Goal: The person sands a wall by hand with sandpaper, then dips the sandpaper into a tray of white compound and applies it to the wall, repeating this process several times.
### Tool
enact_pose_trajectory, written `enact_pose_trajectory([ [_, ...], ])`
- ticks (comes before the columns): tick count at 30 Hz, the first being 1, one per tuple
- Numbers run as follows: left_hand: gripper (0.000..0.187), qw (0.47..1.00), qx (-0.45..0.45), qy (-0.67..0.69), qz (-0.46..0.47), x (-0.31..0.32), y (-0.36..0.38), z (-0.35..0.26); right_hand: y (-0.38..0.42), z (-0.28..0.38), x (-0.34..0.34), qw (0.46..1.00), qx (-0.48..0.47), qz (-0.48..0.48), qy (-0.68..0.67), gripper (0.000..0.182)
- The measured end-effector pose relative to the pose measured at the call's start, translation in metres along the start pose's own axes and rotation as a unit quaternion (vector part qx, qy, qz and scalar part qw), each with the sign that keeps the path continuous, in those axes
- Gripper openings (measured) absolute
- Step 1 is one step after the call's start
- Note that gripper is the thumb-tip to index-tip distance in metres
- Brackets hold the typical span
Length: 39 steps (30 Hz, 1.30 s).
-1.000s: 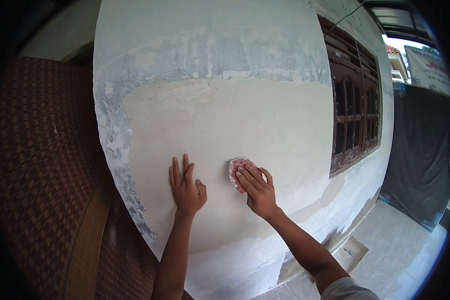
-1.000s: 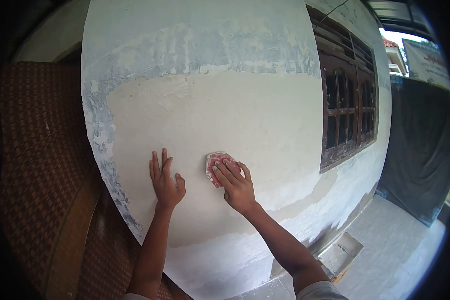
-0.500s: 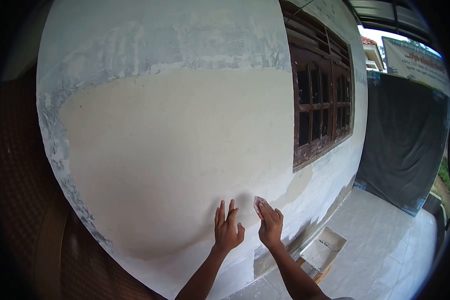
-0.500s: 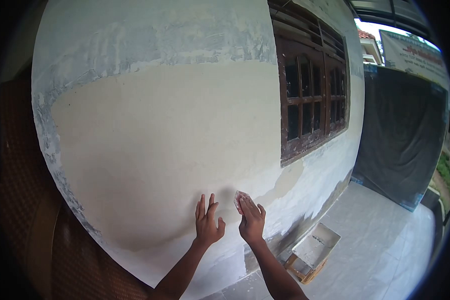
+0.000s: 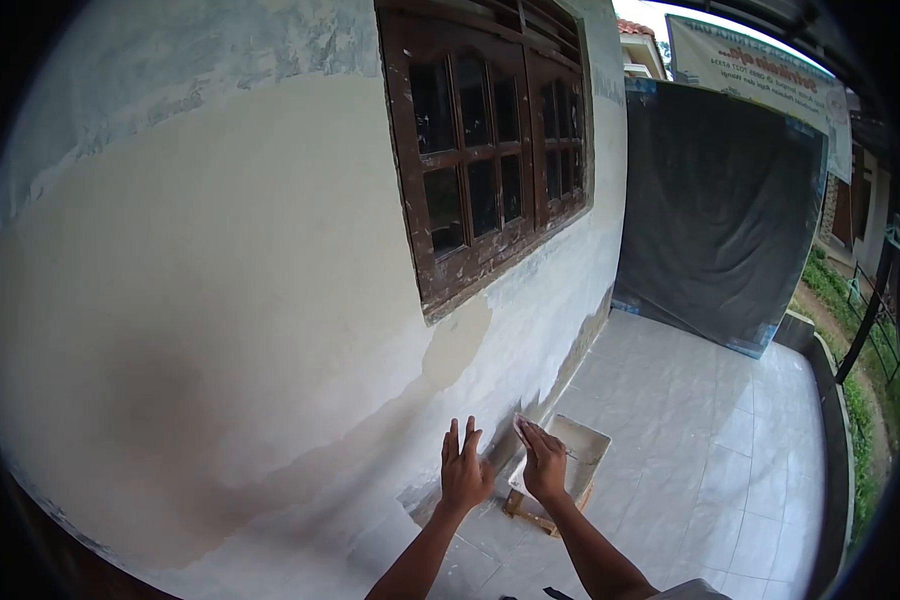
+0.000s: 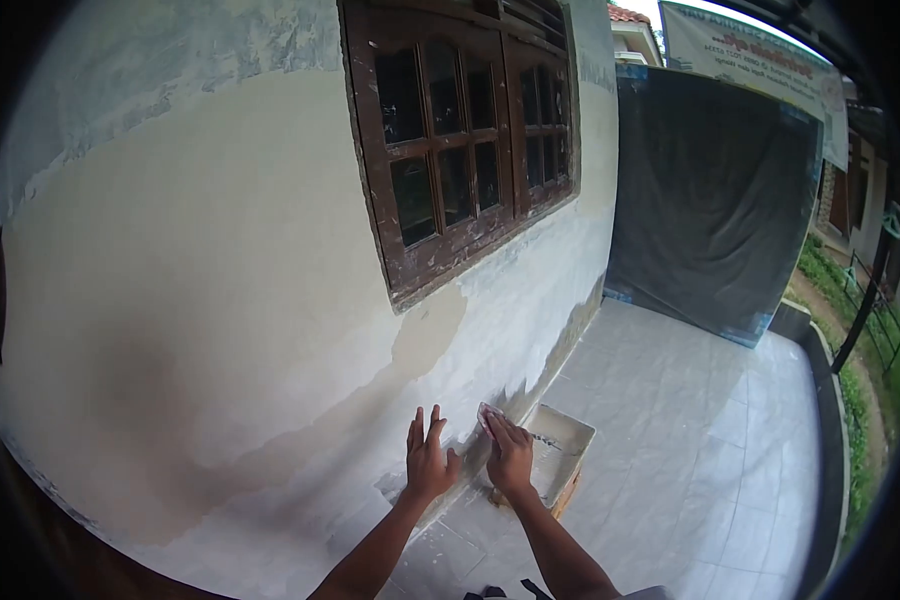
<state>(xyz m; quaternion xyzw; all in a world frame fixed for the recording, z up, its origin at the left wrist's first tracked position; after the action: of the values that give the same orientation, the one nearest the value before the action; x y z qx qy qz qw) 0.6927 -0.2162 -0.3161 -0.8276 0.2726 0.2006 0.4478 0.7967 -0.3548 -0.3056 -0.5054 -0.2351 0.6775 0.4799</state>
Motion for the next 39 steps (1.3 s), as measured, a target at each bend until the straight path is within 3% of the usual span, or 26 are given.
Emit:
enact_pose_trajectory([
  [4, 0.065, 0.997, -0.015, 0.023, 0.07, 0.064, -0.003, -0.009, 0.012, -0.047, -0.019, 0.999, 0.027, 0.006, 0.026, 0.042],
  [12, 0.07, 0.982, -0.033, 0.053, 0.178, 0.178, 0.001, 0.02, 0.05, -0.138, -0.035, 0.982, 0.179, -0.018, 0.048, 0.04],
  [24, 0.068, 0.906, -0.064, 0.06, 0.415, 0.355, 0.034, 0.105, 0.144, -0.278, 0.03, 0.923, 0.37, 0.062, 0.089, 0.04],
  [32, 0.069, 0.883, -0.064, 0.052, 0.461, 0.44, 0.065, 0.146, 0.209, -0.358, 0.113, 0.912, 0.368, 0.151, 0.102, 0.048],
  [39, 0.071, 0.888, -0.057, 0.03, 0.456, 0.487, 0.073, 0.184, 0.228, -0.417, 0.193, 0.932, 0.265, 0.207, 0.136, 0.043],
])
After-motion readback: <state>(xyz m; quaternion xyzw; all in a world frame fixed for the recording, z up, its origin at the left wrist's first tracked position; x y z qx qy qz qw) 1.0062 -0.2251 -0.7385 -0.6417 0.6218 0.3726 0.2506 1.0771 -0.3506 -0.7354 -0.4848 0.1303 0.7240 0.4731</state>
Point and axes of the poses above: each hand's wrist, its own y-axis away from the middle knuckle, its own x-axis out of the palm, z = x × y, the point moved 7 cm from there along -y, towards the middle knuckle, and after that the axes turned 11 degrees about -x, right-handed, at the moved point
